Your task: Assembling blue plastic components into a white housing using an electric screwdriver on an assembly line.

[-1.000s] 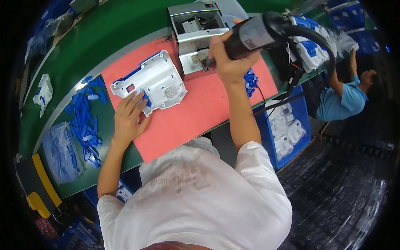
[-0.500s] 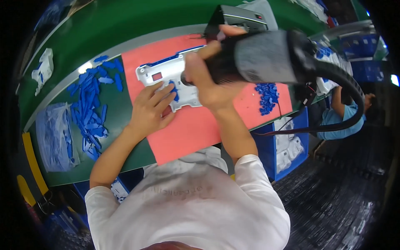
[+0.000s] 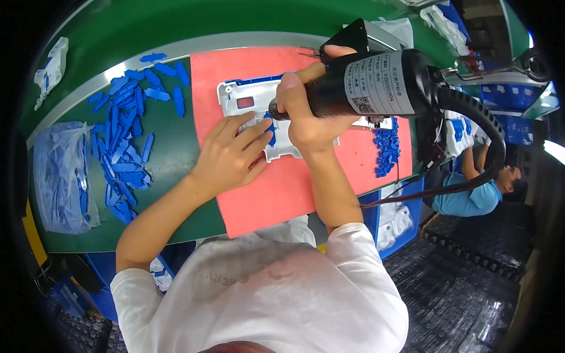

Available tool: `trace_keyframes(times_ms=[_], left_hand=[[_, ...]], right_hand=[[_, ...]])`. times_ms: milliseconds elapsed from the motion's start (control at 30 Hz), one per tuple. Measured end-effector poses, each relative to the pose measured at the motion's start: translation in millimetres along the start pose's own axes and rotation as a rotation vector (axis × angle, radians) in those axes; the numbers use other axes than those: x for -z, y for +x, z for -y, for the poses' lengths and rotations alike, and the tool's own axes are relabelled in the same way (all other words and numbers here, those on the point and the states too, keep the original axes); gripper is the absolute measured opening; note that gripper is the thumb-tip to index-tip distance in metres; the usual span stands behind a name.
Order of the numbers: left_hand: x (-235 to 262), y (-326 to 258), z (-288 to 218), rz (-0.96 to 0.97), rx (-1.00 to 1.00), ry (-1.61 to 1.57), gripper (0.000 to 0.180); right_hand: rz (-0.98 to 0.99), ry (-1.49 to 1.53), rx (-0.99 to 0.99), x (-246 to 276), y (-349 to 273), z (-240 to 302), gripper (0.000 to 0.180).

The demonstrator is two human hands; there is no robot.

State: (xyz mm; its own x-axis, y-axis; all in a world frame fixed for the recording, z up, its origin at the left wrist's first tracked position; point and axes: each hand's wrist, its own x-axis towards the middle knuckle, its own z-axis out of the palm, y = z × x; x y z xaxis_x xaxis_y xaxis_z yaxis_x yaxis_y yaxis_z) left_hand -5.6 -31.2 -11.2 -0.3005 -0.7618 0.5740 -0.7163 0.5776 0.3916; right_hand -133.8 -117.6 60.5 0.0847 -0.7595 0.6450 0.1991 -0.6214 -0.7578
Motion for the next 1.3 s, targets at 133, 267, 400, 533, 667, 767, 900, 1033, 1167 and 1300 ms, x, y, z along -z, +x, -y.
trace_keyframes(times_ms=[133, 267, 400, 533, 667, 767, 900, 1033, 1167, 1300], left_hand=[[0.7, 1.6, -1.6, 0.0, -0.013, 0.012, 0.031], [-1.0, 1.4, -0.8, -0.011, -0.002, -0.01, 0.036], [0.4, 2.7, -0.8, -0.001, -0.002, 0.0, 0.03], [0.0, 2.4, -1.0, 0.002, 0.001, -0.016, 0.03], [-0.9, 1.5, -1.5, 0.002, 0.01, -0.022, 0.03], [-0.6, 0.1, -1.7, -0.005, 0.001, -0.025, 0.03], [-1.8, 0.9, 0.0, -0.027, 0.013, -0.033, 0.037], [-2.3, 0.2, 1.2, -0.014, 0.017, -0.03, 0.033], [-1.8, 0.9, 1.2, -0.003, 0.018, -0.024, 0.029], [-1.3, 3.0, -1.5, -0.008, 0.005, -0.03, 0.029]], right_hand=[[0.016, -0.011, -0.025, 1.1, 0.1, -2.0, 0.055], [0.098, -0.114, 0.042, 4.1, -0.5, -6.6, 0.054], [0.128, -0.163, 0.084, 3.0, -4.7, -11.8, 0.052], [0.033, -0.057, -0.015, -0.1, -7.7, -11.2, 0.048], [0.011, -0.083, 0.045, 0.7, -7.0, -16.8, 0.051], [0.175, -0.17, 0.047, 3.6, -1.1, -6.0, 0.066], [0.281, -0.103, 0.065, 12.3, 1.3, -11.8, 0.071], [0.368, -0.133, 0.122, 14.0, 2.1, -16.2, 0.065], [0.176, 0.04, -0.005, 8.1, -3.5, -18.9, 0.047], [0.119, 0.157, -0.056, 5.0, -7.1, -13.9, 0.045]])
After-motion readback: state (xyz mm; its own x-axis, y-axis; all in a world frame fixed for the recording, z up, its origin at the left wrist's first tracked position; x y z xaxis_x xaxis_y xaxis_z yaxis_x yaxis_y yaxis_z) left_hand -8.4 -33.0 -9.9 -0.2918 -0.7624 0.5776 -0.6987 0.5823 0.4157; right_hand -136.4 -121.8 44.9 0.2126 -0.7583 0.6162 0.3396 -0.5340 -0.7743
